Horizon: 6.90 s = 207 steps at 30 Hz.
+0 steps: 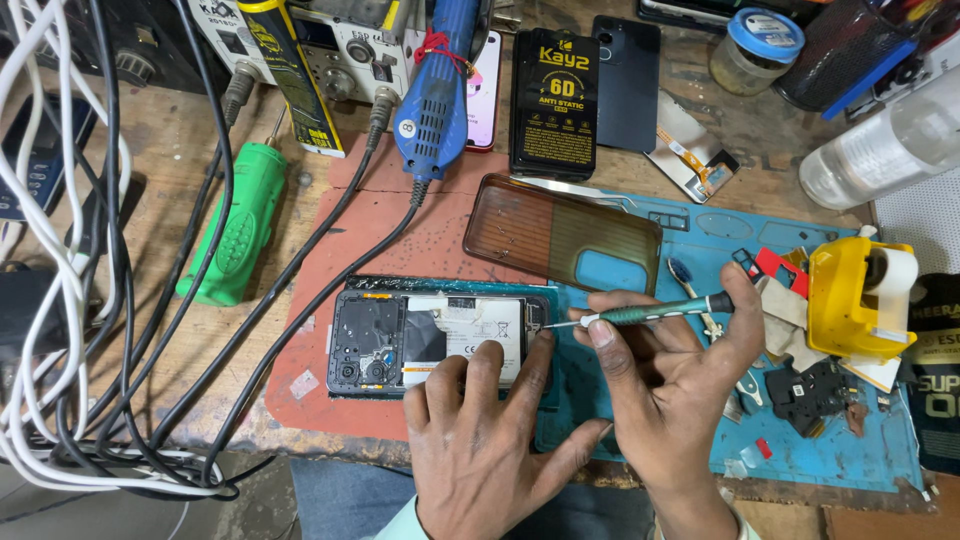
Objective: The person uses a screwdriver to loosen and remove screws from the internal frame of a disassembled smartphone. They then use a small piece of cloth to wipe the battery area and surrounding components.
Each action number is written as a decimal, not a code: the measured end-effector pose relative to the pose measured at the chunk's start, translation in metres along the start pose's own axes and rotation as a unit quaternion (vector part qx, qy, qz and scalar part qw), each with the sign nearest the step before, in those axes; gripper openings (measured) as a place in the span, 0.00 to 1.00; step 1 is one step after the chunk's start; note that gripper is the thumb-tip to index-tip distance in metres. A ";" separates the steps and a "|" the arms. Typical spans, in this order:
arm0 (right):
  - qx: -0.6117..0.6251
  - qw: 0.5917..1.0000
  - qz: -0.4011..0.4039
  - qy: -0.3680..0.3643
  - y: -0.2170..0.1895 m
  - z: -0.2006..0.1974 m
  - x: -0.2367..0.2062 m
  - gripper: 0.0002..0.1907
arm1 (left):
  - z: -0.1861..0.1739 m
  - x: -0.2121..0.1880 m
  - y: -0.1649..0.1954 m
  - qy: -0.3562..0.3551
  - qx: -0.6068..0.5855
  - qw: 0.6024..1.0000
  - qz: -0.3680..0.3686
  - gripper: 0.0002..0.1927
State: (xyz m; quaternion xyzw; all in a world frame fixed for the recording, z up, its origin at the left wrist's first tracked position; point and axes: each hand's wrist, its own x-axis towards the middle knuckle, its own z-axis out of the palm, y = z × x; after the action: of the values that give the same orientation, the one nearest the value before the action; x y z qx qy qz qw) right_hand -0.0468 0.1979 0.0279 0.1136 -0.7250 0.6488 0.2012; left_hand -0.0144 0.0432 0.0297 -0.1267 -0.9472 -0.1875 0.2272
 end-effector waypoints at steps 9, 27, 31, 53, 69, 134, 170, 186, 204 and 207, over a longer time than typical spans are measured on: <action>0.002 1.000 -0.006 -0.003 0.001 0.002 0.000 0.45 | 0.000 0.001 -0.001 -0.004 -0.008 1.000 -0.003 0.40; -0.002 1.000 -0.014 -0.019 -0.001 0.002 0.001 0.44 | -0.001 0.002 -0.001 0.000 -0.019 1.000 -0.004 0.39; -0.015 0.999 -0.034 -0.028 -0.001 0.002 0.000 0.45 | -0.001 0.000 -0.003 0.008 -0.015 1.000 0.005 0.39; -0.321 0.921 -0.177 -0.132 -0.036 0.003 0.035 0.39 | 0.013 0.000 -0.012 -0.050 -0.054 0.994 0.077 0.44; -0.358 0.900 -0.220 -0.113 -0.034 0.004 0.038 0.40 | 0.015 -0.003 -0.013 -0.041 -0.047 0.995 0.083 0.44; -0.282 0.941 -0.133 -0.135 -0.032 0.005 0.017 0.36 | 0.009 -0.015 -0.012 0.029 -0.064 0.994 0.085 0.30; -0.256 0.952 -0.051 -0.160 -0.032 0.005 0.116 0.09 | -0.006 -0.038 -0.054 0.013 0.010 0.998 0.069 0.49; -0.460 0.845 -0.191 -0.196 0.022 0.046 0.095 0.13 | -0.009 -0.037 -0.049 0.009 0.007 0.999 0.050 0.48; -0.228 0.893 -0.240 -0.306 -0.019 -0.024 0.017 0.24 | -0.018 -0.035 -0.047 0.009 -0.006 0.998 0.062 0.45; -0.235 0.887 -0.251 -0.307 -0.018 -0.024 0.019 0.24 | -0.018 -0.034 -0.047 0.010 -0.004 0.998 0.062 0.45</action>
State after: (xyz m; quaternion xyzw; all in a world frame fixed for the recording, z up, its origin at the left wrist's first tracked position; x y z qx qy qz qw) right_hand -0.0522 0.2213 0.0542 0.4347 -0.8292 0.3201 0.1451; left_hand 0.0063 -0.0114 0.0142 -0.1842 -0.9345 -0.1778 0.2474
